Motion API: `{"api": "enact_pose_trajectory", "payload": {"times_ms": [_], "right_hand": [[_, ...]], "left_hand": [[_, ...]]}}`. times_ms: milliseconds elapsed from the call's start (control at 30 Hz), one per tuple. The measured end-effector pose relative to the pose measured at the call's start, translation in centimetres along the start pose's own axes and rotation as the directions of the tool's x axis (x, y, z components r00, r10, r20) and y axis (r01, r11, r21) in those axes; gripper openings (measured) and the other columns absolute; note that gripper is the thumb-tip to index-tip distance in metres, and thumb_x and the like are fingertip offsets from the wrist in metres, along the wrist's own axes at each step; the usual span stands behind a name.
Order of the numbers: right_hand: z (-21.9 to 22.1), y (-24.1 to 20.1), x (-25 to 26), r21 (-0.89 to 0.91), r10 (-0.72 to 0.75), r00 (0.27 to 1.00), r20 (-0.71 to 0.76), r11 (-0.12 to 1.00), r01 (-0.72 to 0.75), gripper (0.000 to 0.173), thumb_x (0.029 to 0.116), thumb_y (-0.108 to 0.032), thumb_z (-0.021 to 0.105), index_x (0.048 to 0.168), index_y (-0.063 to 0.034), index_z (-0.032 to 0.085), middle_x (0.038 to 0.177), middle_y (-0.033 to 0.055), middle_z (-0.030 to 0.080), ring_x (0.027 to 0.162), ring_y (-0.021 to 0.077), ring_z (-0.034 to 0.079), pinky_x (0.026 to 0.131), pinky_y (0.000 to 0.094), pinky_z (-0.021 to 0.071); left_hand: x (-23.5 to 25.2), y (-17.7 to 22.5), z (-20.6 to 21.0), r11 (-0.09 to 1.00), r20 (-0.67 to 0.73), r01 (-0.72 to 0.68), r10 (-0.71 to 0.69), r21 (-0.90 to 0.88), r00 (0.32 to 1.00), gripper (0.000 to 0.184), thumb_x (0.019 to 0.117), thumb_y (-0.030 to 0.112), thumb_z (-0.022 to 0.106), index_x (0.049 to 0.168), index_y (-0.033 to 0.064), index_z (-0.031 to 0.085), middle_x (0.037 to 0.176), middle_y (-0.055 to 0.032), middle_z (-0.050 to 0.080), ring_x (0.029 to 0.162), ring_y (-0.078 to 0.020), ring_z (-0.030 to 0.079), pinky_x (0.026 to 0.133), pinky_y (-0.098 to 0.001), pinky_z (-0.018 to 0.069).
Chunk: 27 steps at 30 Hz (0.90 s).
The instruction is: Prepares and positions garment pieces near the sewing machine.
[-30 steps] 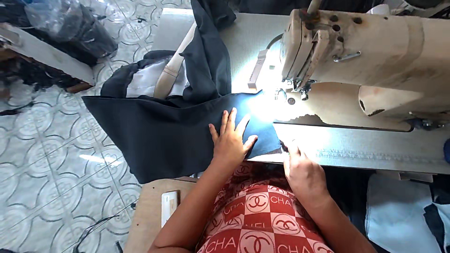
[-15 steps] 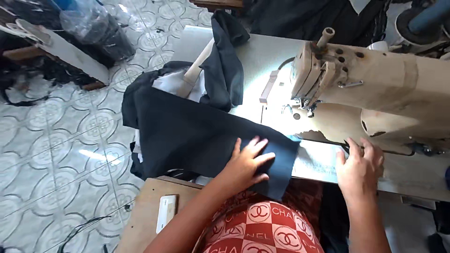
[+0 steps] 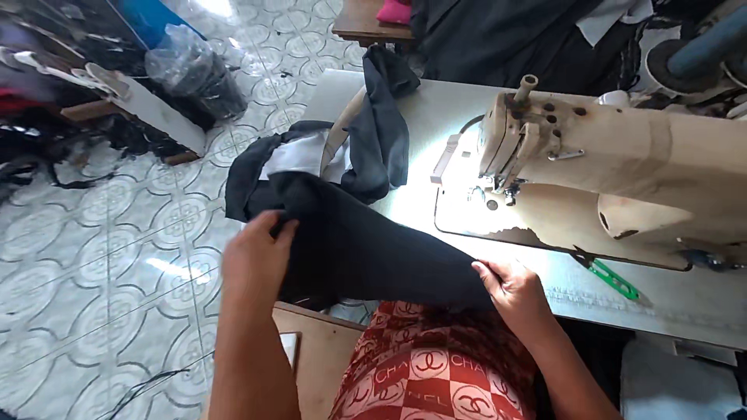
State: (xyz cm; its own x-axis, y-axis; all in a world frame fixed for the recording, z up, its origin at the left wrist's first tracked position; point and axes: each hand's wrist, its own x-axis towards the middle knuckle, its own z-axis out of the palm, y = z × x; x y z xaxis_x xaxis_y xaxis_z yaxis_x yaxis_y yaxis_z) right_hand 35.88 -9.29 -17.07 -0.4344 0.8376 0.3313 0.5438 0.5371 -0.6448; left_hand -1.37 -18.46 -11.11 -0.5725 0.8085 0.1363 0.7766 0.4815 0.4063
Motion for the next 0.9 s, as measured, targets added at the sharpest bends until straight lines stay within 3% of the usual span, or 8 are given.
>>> {"api": "enact_pose_trajectory", "payload": {"times_ms": [133,267,333,400,433,733,833,900], "right_hand": [[0.8,-0.7,0.5,0.245,0.081,0.996,0.036,0.966,-0.088,0.028,0.1009,-0.017,0.061,0.121,0.0011,0.066,0.095,0.0049,0.075,0.081,0.0027,0.069,0.077,0.0182,0.0576],[3.3,-1.0,1.8,0.168,0.180,0.983,-0.042,0.971,-0.171,0.028,0.0990,-0.016,0.062,0.116,0.0060,0.061,0.088,0.0105,0.072,0.075,0.0107,0.070,0.072,0.0258,0.0587],[3.8,-0.3,1.9,0.030,0.144,0.988,-0.062,0.989,-0.142,0.023,0.0996,-0.015,0.062,0.111,0.0043,0.066,0.091,0.0132,0.074,0.078,0.0176,0.073,0.075,0.0313,0.0608],[4.0,0.3,1.5,-0.118,0.078,0.997,-0.022,0.990,-0.080,0.022,0.1013,-0.015,0.059,0.111,-0.0015,0.072,0.098,0.0130,0.076,0.086,0.0234,0.075,0.078,0.0376,0.0619],[4.0,0.6,1.2,-0.180,0.045,0.999,-0.001,0.983,-0.044,0.023,0.1032,-0.016,0.056,0.114,-0.0062,0.075,0.101,0.0111,0.077,0.090,0.0242,0.076,0.078,0.0392,0.0623],[8.2,-0.4,4.4,-0.353,-0.022,1.000,-0.020,0.935,0.014,0.026,0.1014,-0.015,0.057,0.119,-0.0107,0.076,0.092,0.0139,0.076,0.072,0.0313,0.074,0.057,0.0476,0.0589],[8.0,0.5,4.8,-0.366,-0.088,0.995,-0.038,0.928,0.068,0.024,0.0997,-0.011,0.059,0.115,-0.0072,0.077,0.090,0.0146,0.075,0.075,0.0311,0.074,0.062,0.0451,0.0597],[7.2,1.1,4.6,-0.258,-0.108,0.994,-0.024,0.961,0.098,0.025,0.0999,-0.009,0.057,0.115,-0.0034,0.076,0.094,0.0155,0.076,0.083,0.0304,0.075,0.073,0.0436,0.0614]], "left_hand": [[4.0,5.8,-4.6,0.995,-0.241,-0.078,0.060,-0.069,0.969,0.040,0.1039,0.026,0.056,0.124,-0.0081,0.061,0.114,-0.0384,0.064,0.109,-0.0574,0.062,0.091,-0.0764,0.0432],[8.9,11.3,-0.1,0.922,-0.290,-0.292,0.216,-0.253,0.932,0.048,0.1043,0.013,0.048,0.148,-0.0069,0.039,0.146,-0.0263,0.052,0.133,-0.0304,0.056,0.110,-0.0437,0.0475],[9.1,12.8,4.9,0.917,-0.098,-0.287,0.270,-0.276,0.958,0.063,0.1040,0.018,0.052,0.159,0.0002,0.027,0.161,-0.0213,0.037,0.146,-0.0314,0.043,0.117,-0.0547,0.0398],[8.7,12.8,10.4,0.959,0.096,-0.247,0.261,-0.141,0.960,0.061,0.1053,0.033,0.052,0.160,0.0123,0.035,0.165,-0.0189,0.033,0.153,-0.0452,0.026,0.109,-0.0834,0.0180],[8.9,12.3,12.6,0.968,0.154,-0.245,0.251,-0.058,0.956,0.057,0.1062,0.039,0.049,0.159,0.0191,0.040,0.167,-0.0160,0.030,0.154,-0.0469,0.019,0.107,-0.0867,0.0101],[17.5,8.5,14.9,0.789,0.166,-0.614,0.611,-0.040,0.774,0.052,0.1063,0.032,0.046,0.156,0.0190,0.043,0.167,-0.0084,0.032,0.157,-0.0383,0.019,0.114,-0.0792,0.0116],[15.0,10.4,13.4,0.785,0.095,-0.613,0.606,0.093,0.790,0.057,0.1009,0.027,0.060,0.156,0.0222,0.045,0.171,-0.0133,0.019,0.157,-0.0441,0.008,0.112,-0.0830,0.0034],[10.2,11.7,11.0,0.784,0.012,-0.619,0.619,0.051,0.785,0.046,0.0991,0.021,0.062,0.144,0.0186,0.059,0.168,-0.0149,0.029,0.156,-0.0424,0.017,0.117,-0.0777,0.0094]]}}
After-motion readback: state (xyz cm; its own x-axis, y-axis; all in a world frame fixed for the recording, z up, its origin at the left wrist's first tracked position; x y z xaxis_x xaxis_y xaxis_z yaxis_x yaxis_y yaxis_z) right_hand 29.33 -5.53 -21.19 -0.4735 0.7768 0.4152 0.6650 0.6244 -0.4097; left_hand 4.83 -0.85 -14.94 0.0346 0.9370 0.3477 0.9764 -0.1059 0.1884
